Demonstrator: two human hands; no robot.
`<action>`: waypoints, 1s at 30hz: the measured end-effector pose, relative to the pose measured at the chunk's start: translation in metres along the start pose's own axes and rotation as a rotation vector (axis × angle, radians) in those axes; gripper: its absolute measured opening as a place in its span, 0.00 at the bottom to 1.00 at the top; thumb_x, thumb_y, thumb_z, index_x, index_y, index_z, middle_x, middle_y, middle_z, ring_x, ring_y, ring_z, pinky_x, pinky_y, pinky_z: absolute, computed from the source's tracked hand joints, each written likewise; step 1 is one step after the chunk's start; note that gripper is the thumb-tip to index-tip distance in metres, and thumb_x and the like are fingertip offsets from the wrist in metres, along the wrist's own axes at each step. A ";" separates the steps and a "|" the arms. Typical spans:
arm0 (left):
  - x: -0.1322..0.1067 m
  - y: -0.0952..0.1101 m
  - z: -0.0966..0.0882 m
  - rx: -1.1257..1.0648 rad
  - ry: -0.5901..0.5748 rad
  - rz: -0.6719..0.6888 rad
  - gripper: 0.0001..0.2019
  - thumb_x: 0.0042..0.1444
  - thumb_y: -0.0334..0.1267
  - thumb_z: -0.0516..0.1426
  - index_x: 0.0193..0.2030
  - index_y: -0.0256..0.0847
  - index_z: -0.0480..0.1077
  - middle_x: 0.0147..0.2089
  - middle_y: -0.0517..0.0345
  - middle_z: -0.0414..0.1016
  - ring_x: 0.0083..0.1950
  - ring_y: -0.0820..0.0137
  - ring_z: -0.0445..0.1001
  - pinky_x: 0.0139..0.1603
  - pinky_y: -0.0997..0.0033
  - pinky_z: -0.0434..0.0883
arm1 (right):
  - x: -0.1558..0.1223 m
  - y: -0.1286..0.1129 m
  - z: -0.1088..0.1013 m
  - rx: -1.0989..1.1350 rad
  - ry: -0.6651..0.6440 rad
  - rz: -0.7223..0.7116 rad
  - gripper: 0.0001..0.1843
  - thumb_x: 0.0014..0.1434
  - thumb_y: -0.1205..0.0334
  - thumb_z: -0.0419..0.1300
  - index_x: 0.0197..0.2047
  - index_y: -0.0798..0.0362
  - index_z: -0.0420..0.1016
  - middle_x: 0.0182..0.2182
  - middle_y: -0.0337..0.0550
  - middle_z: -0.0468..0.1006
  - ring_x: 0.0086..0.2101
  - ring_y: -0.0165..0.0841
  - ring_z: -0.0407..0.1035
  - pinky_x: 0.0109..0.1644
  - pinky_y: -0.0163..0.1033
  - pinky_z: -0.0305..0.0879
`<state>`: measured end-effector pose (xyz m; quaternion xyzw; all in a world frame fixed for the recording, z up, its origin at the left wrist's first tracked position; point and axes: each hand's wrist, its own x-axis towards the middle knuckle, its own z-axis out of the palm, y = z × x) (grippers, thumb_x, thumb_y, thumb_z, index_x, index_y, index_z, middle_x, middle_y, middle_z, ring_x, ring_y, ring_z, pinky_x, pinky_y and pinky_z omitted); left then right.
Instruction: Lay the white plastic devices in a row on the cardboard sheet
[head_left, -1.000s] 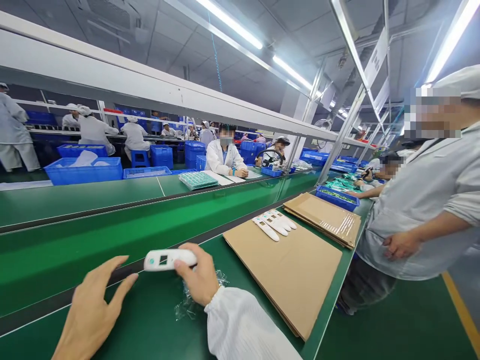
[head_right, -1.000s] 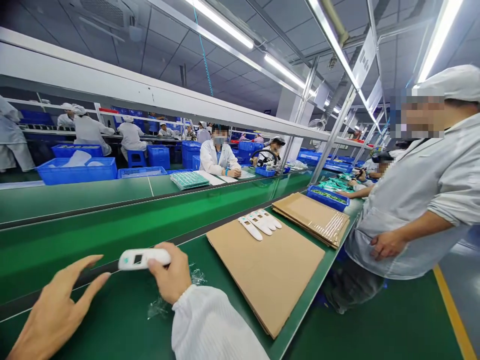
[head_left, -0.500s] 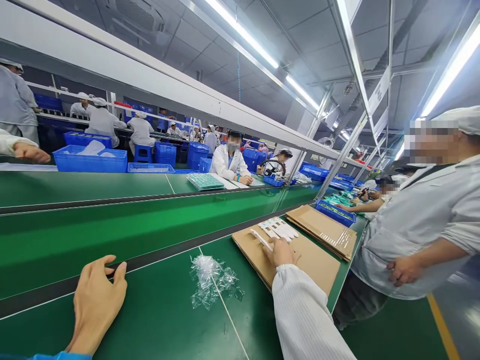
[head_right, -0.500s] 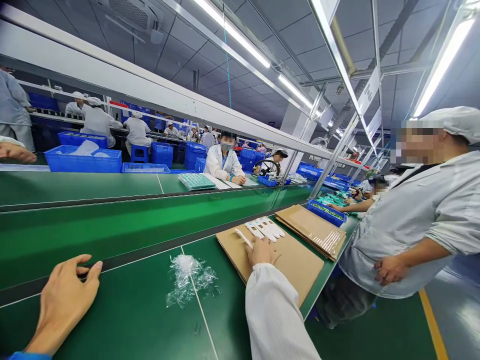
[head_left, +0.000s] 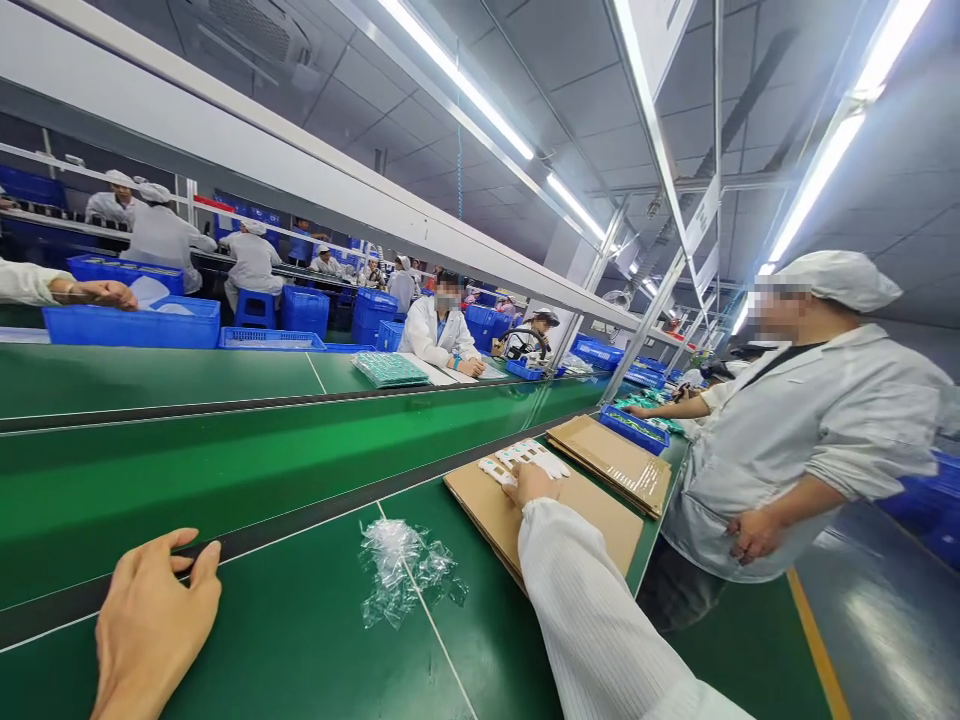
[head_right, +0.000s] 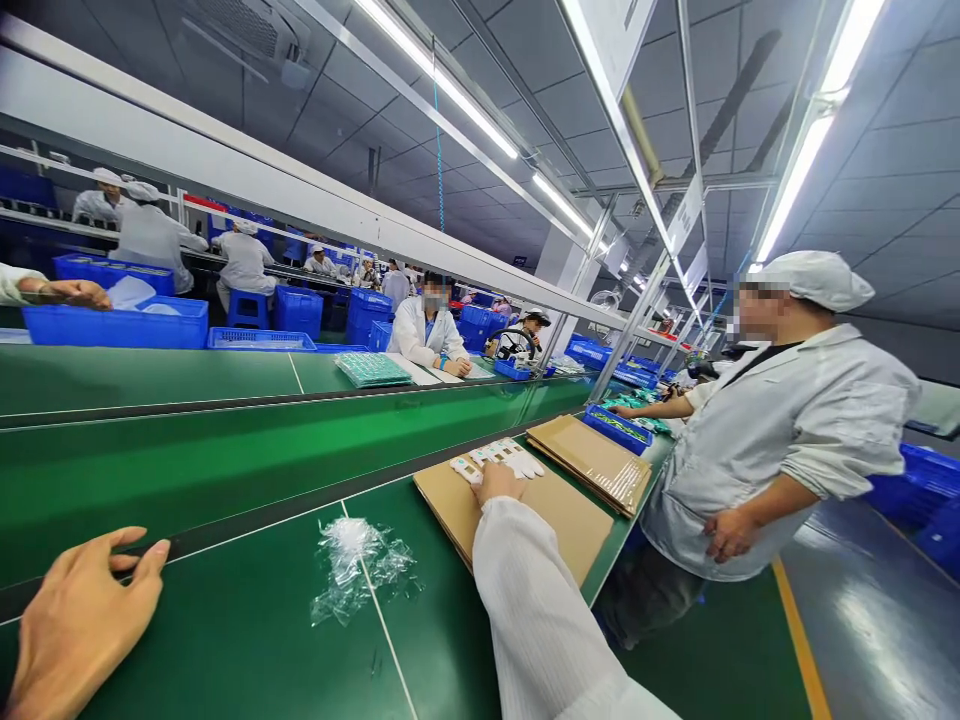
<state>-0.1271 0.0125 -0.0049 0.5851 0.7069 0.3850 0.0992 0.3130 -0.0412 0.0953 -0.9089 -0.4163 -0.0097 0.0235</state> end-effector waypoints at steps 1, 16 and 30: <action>0.000 0.000 0.000 0.001 -0.008 -0.003 0.20 0.60 0.51 0.48 0.50 0.41 0.65 0.43 0.49 0.74 0.56 0.51 0.72 0.49 0.53 0.71 | 0.000 -0.003 0.000 0.010 0.034 -0.001 0.18 0.63 0.57 0.63 0.54 0.54 0.72 0.55 0.48 0.72 0.56 0.45 0.65 0.62 0.60 0.58; -0.002 0.007 -0.008 0.020 -0.022 -0.046 0.21 0.56 0.53 0.49 0.46 0.41 0.69 0.41 0.50 0.73 0.49 0.54 0.74 0.52 0.51 0.71 | -0.115 -0.168 0.090 0.601 0.128 -0.640 0.12 0.66 0.65 0.52 0.43 0.46 0.77 0.44 0.42 0.76 0.46 0.39 0.68 0.49 0.46 0.59; -0.004 0.007 -0.006 0.001 0.050 -0.006 0.17 0.54 0.49 0.54 0.44 0.40 0.71 0.43 0.51 0.72 0.41 0.62 0.74 0.50 0.58 0.72 | -0.076 -0.127 0.071 1.059 0.055 -0.642 0.14 0.66 0.56 0.52 0.44 0.54 0.76 0.39 0.46 0.79 0.38 0.35 0.72 0.44 0.40 0.68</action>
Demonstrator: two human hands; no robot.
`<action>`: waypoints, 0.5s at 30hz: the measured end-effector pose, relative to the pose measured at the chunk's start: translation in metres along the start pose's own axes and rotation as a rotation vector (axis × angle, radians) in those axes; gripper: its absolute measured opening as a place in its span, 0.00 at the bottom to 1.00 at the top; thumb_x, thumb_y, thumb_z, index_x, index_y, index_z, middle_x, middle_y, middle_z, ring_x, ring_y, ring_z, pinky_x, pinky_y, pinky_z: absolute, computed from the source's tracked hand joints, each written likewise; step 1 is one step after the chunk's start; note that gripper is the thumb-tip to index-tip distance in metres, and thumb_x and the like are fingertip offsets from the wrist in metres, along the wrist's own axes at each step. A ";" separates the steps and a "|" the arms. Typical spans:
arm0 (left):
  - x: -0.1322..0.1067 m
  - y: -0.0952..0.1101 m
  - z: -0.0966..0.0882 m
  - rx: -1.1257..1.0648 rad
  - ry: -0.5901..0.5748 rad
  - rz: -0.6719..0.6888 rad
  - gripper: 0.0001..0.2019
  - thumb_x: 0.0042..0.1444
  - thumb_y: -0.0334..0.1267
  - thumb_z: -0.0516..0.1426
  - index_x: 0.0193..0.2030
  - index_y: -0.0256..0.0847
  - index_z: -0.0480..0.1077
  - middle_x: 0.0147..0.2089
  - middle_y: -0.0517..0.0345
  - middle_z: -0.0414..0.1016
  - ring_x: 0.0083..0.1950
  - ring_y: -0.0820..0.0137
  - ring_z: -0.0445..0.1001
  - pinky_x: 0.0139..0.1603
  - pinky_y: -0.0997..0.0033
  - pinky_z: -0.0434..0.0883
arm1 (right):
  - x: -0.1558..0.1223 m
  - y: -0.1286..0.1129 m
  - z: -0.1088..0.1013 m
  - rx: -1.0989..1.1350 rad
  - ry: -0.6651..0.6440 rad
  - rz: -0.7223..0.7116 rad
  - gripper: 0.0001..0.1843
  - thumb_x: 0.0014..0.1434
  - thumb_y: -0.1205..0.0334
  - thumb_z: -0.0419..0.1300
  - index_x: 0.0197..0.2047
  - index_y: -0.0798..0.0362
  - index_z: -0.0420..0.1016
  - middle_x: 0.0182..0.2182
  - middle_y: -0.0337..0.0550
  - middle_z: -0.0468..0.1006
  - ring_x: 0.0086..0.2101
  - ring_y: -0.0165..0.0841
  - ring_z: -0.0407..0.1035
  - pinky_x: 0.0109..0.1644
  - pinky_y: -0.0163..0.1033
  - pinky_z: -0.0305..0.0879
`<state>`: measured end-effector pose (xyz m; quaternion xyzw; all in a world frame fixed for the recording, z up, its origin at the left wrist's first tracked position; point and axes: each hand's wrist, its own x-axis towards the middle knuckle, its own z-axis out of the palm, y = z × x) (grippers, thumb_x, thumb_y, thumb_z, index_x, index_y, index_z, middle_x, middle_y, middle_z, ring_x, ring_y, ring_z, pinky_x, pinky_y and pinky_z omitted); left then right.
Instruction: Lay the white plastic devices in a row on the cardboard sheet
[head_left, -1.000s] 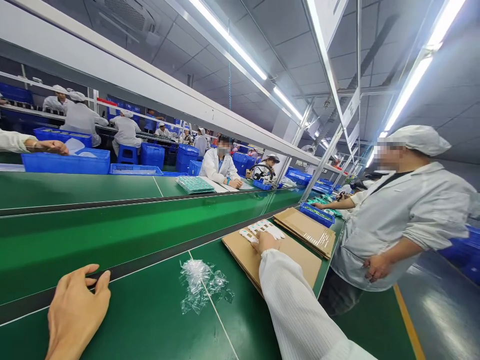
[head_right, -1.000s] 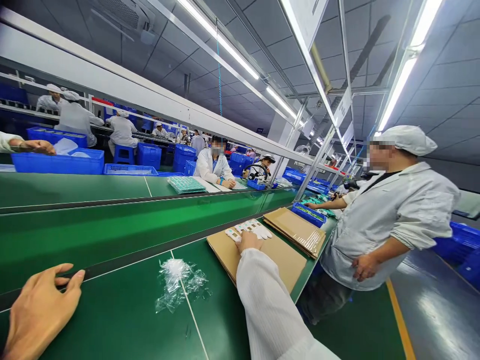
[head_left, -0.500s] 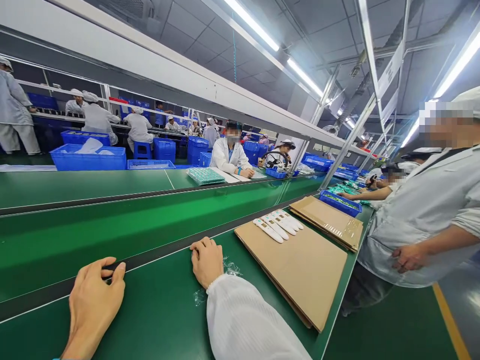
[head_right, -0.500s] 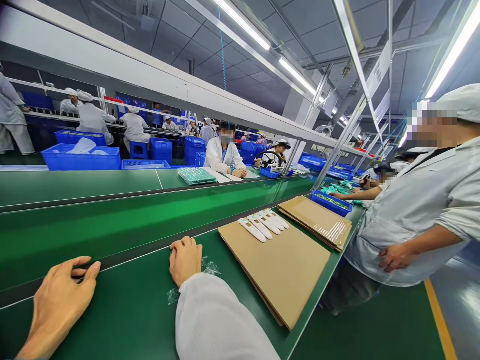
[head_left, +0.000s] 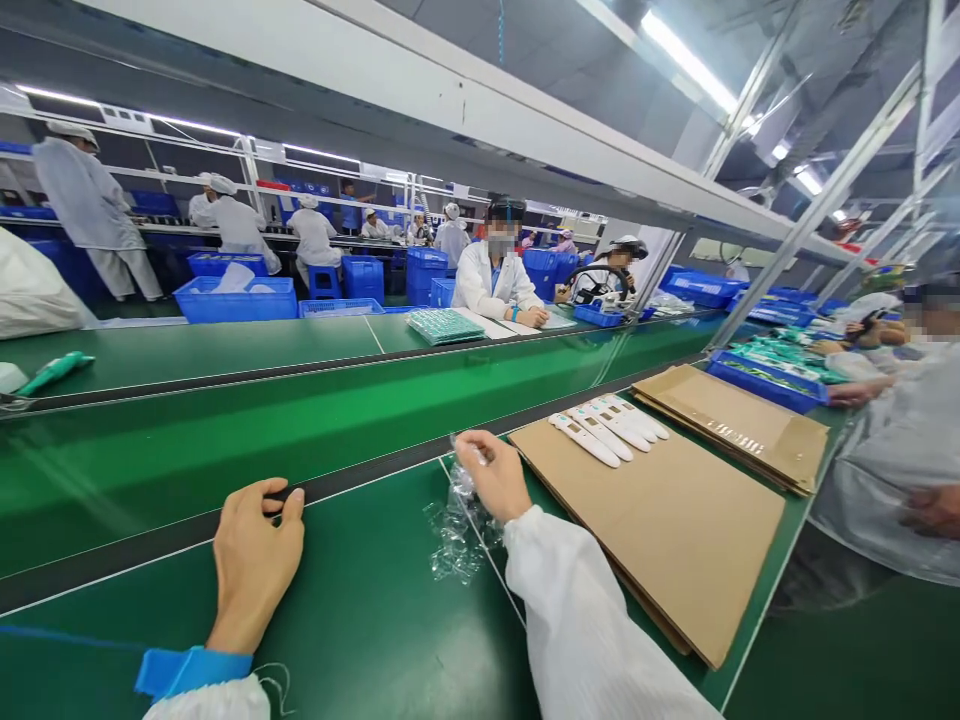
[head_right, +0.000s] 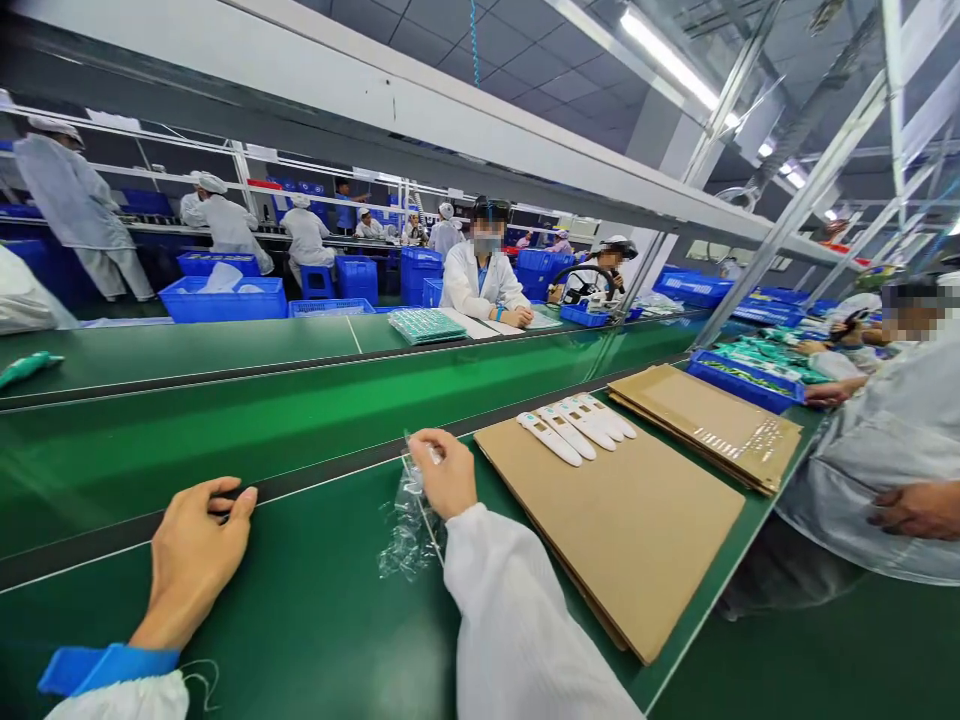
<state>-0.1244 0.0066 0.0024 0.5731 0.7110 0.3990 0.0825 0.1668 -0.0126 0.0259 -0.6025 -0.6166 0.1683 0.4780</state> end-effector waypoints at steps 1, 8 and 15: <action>0.000 0.000 0.000 -0.003 0.009 0.007 0.17 0.54 0.48 0.54 0.44 0.39 0.71 0.43 0.51 0.72 0.40 0.63 0.74 0.50 0.59 0.72 | 0.000 0.002 0.001 0.004 -0.006 0.008 0.15 0.66 0.55 0.51 0.44 0.54 0.75 0.38 0.46 0.79 0.37 0.35 0.72 0.43 0.40 0.68; -0.001 -0.004 0.003 -0.023 0.031 0.035 0.15 0.55 0.47 0.55 0.44 0.40 0.71 0.44 0.53 0.72 0.38 0.65 0.73 0.48 0.60 0.71 | -0.018 0.012 0.021 -0.186 -0.065 -0.058 0.08 0.57 0.67 0.59 0.38 0.49 0.79 0.38 0.46 0.78 0.42 0.43 0.67 0.46 0.49 0.61; -0.003 -0.004 0.002 -0.046 0.040 0.032 0.14 0.55 0.46 0.55 0.44 0.40 0.71 0.45 0.53 0.72 0.37 0.66 0.73 0.48 0.60 0.71 | -0.020 -0.001 0.021 -0.213 0.007 -0.185 0.08 0.62 0.64 0.57 0.45 0.49 0.75 0.45 0.45 0.76 0.46 0.40 0.69 0.50 0.46 0.64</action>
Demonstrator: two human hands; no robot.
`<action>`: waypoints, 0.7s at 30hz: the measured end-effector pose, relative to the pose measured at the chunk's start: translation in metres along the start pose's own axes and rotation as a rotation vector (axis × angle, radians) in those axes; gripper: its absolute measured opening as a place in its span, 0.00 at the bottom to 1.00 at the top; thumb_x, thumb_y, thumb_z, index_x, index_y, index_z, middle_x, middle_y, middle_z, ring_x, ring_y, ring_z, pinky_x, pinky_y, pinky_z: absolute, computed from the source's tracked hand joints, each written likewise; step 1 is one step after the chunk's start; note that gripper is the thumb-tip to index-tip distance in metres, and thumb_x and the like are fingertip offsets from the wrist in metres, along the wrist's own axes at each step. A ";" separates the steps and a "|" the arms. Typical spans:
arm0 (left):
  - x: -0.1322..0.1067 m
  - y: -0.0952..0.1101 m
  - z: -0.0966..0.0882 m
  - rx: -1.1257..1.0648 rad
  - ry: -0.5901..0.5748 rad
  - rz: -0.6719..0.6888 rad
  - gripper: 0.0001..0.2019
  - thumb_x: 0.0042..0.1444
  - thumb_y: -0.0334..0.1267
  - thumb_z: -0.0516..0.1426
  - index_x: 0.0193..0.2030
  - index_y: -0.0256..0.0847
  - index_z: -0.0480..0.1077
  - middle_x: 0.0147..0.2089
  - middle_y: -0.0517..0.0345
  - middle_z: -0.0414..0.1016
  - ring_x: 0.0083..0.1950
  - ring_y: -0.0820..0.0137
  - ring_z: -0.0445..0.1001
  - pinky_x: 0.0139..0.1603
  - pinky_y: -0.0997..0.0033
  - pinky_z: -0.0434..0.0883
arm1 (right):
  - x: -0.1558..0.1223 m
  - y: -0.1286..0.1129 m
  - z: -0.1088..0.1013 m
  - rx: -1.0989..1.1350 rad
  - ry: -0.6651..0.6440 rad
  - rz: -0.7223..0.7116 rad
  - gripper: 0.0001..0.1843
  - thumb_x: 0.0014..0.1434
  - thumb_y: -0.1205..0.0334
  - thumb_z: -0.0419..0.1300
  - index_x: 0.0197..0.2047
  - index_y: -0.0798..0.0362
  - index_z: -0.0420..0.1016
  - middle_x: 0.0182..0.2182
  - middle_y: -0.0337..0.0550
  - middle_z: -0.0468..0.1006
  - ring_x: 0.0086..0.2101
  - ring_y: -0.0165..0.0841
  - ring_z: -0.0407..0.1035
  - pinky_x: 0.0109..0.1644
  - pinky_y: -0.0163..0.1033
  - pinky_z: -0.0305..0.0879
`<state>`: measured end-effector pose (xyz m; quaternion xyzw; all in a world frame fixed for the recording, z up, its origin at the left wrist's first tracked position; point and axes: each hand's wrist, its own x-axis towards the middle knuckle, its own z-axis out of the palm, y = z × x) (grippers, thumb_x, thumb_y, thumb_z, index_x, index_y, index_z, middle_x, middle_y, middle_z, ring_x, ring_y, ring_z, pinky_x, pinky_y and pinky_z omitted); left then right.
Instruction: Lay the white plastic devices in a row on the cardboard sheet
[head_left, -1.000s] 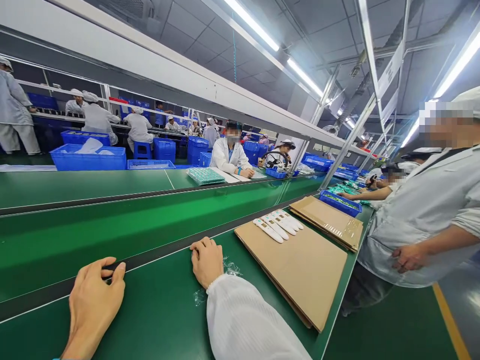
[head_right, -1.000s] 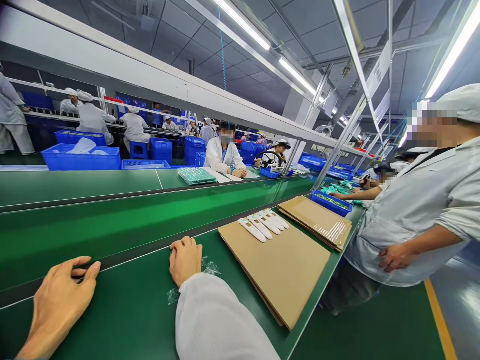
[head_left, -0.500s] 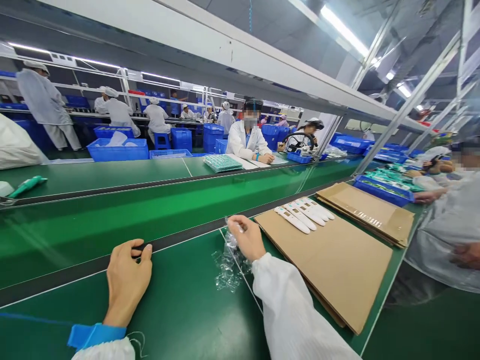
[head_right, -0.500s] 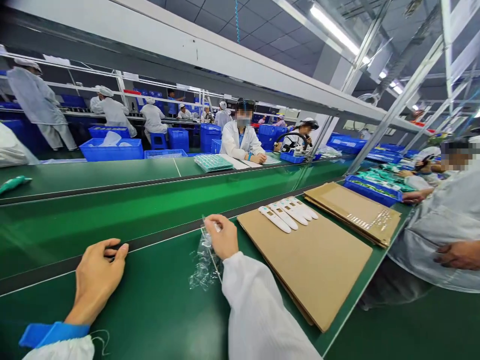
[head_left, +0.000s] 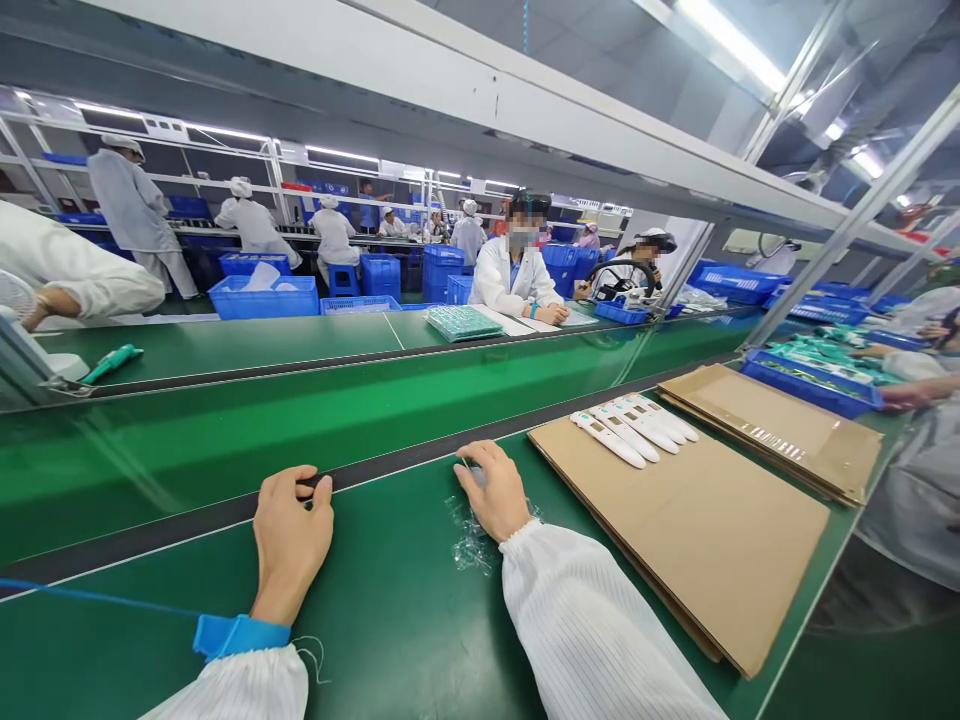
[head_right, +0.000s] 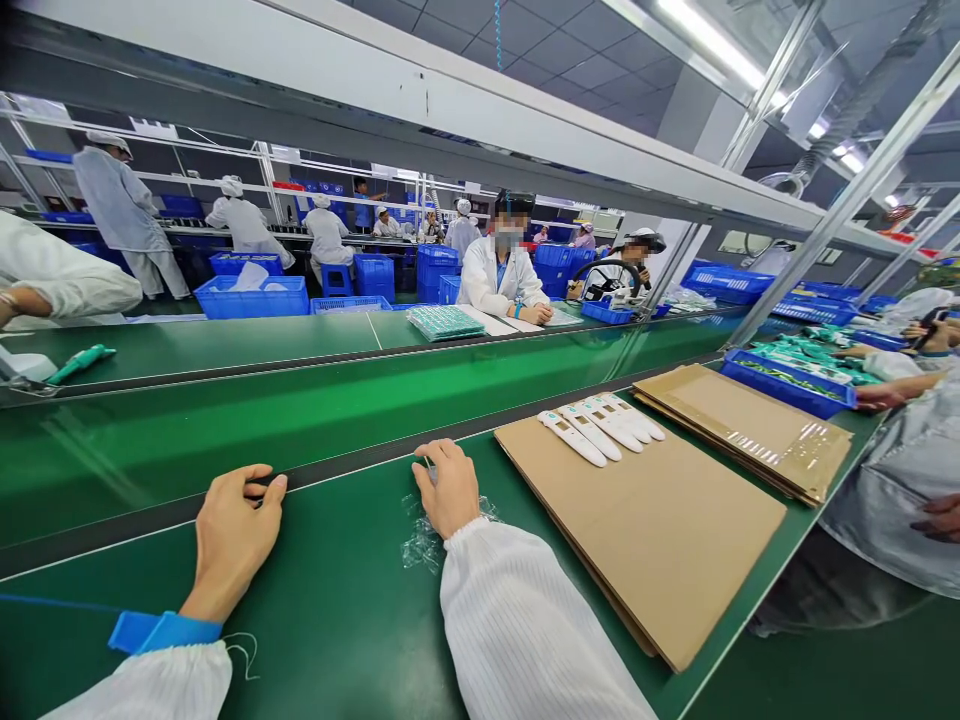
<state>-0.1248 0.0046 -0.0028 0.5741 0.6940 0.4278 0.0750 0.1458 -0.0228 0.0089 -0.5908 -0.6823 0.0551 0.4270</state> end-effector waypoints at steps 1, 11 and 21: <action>0.000 0.000 0.000 -0.001 -0.002 -0.002 0.14 0.55 0.45 0.55 0.44 0.40 0.71 0.45 0.53 0.71 0.37 0.66 0.73 0.47 0.60 0.71 | 0.001 -0.002 -0.001 -0.003 0.027 -0.014 0.09 0.63 0.64 0.57 0.46 0.49 0.74 0.47 0.45 0.75 0.47 0.40 0.69 0.52 0.46 0.64; -0.001 0.006 -0.002 -0.117 0.026 -0.015 0.10 0.55 0.40 0.58 0.42 0.40 0.70 0.44 0.52 0.70 0.38 0.63 0.71 0.50 0.56 0.69 | -0.002 0.011 0.005 -0.025 0.027 -0.101 0.16 0.58 0.71 0.49 0.41 0.49 0.75 0.44 0.46 0.77 0.43 0.37 0.73 0.48 0.43 0.71; -0.015 0.012 0.000 -0.137 0.055 -0.041 0.07 0.58 0.28 0.56 0.42 0.40 0.68 0.46 0.53 0.70 0.38 0.72 0.72 0.44 0.69 0.71 | -0.002 0.030 0.008 -0.191 0.110 -0.103 0.18 0.61 0.42 0.49 0.44 0.40 0.75 0.49 0.43 0.78 0.39 0.45 0.75 0.33 0.50 0.69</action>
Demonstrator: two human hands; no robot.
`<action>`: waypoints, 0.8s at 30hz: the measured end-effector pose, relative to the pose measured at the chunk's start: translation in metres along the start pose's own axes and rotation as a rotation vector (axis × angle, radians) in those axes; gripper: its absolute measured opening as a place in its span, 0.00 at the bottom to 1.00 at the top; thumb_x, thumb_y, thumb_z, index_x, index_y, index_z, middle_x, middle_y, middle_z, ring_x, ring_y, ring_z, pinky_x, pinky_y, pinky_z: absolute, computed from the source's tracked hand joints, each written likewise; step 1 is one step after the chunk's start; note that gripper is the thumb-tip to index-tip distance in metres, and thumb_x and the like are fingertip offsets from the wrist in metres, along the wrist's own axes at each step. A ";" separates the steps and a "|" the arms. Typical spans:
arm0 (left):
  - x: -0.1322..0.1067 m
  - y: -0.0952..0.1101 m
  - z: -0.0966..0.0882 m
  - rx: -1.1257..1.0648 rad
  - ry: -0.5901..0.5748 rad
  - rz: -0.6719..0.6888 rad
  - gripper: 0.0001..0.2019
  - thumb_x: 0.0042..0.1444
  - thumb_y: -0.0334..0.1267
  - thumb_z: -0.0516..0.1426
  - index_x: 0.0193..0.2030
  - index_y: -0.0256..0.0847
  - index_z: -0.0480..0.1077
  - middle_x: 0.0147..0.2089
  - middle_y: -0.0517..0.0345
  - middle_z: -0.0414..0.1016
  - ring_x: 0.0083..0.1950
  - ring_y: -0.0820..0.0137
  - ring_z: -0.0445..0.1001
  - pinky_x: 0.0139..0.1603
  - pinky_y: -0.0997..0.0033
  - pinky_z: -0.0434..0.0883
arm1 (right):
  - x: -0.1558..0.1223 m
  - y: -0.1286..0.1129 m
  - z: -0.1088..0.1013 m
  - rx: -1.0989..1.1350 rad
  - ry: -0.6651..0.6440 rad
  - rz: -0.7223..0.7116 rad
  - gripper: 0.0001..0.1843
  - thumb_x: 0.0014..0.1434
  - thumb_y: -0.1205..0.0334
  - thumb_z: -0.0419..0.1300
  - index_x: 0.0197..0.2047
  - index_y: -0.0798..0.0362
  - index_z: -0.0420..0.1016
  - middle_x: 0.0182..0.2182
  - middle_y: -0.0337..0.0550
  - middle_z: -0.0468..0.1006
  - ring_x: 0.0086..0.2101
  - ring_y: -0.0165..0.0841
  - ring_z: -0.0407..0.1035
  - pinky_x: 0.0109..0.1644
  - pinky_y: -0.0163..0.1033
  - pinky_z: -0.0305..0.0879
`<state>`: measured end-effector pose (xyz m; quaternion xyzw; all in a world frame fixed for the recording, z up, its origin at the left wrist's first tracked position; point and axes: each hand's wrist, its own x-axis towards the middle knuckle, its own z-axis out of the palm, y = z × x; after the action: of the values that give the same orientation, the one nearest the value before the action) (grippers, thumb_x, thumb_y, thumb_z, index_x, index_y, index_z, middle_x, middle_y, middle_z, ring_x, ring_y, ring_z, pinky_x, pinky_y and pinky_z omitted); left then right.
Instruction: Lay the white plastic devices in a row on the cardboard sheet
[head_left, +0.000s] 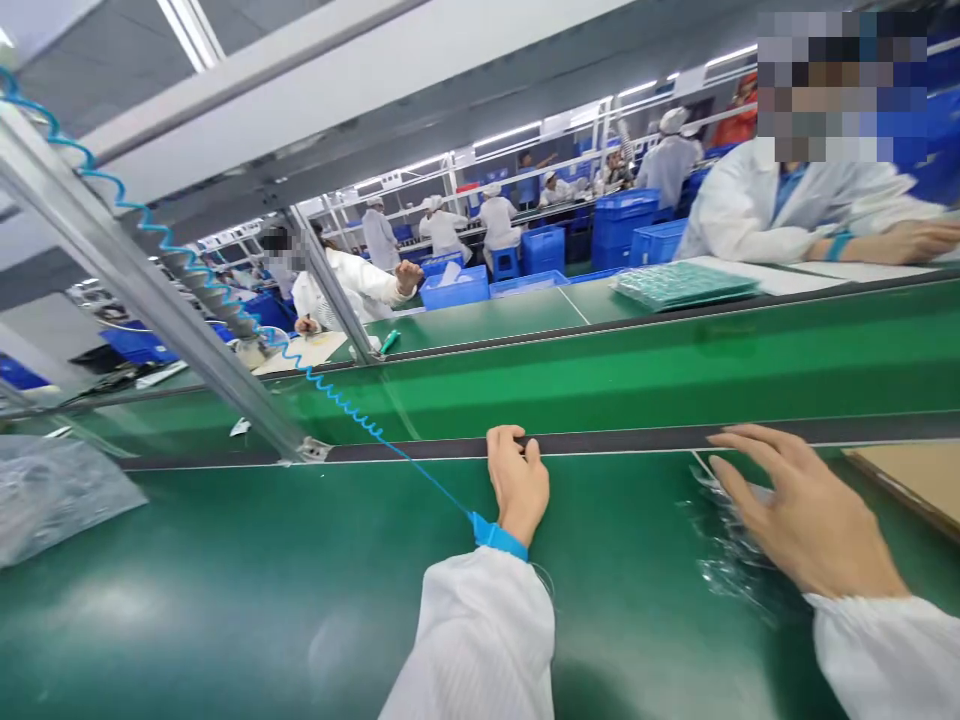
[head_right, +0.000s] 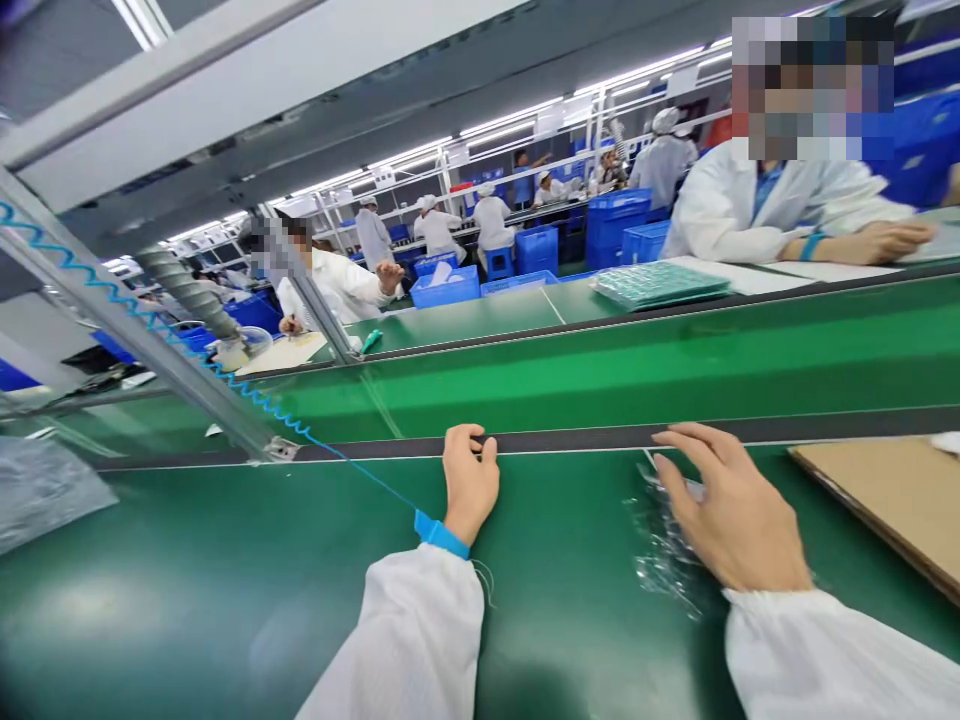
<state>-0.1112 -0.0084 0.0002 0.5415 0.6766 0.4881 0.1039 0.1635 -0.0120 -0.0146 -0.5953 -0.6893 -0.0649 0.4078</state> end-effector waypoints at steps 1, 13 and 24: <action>-0.001 0.000 0.000 0.001 0.001 -0.003 0.07 0.58 0.28 0.56 0.42 0.40 0.68 0.46 0.52 0.70 0.38 0.72 0.72 0.44 0.69 0.71 | -0.003 0.004 0.003 0.003 -0.064 0.006 0.20 0.61 0.38 0.48 0.42 0.38 0.75 0.48 0.42 0.79 0.36 0.45 0.76 0.29 0.50 0.67; 0.001 0.005 -0.005 -0.032 -0.036 0.009 0.06 0.58 0.31 0.56 0.42 0.40 0.68 0.47 0.48 0.69 0.39 0.68 0.71 0.47 0.62 0.71 | 0.002 -0.007 -0.004 0.040 -0.121 0.002 0.21 0.64 0.42 0.49 0.45 0.46 0.76 0.48 0.51 0.79 0.42 0.44 0.75 0.42 0.52 0.71; 0.016 -0.008 -0.001 0.167 -0.052 0.045 0.12 0.54 0.46 0.56 0.41 0.42 0.71 0.38 0.55 0.73 0.42 0.61 0.74 0.51 0.57 0.72 | 0.008 -0.020 -0.012 0.066 -0.179 0.053 0.10 0.62 0.64 0.58 0.47 0.51 0.75 0.52 0.49 0.75 0.51 0.40 0.71 0.57 0.46 0.66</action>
<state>-0.1232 0.0052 0.0002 0.5757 0.6996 0.4181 0.0650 0.1526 -0.0187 0.0060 -0.6028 -0.7088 0.0224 0.3656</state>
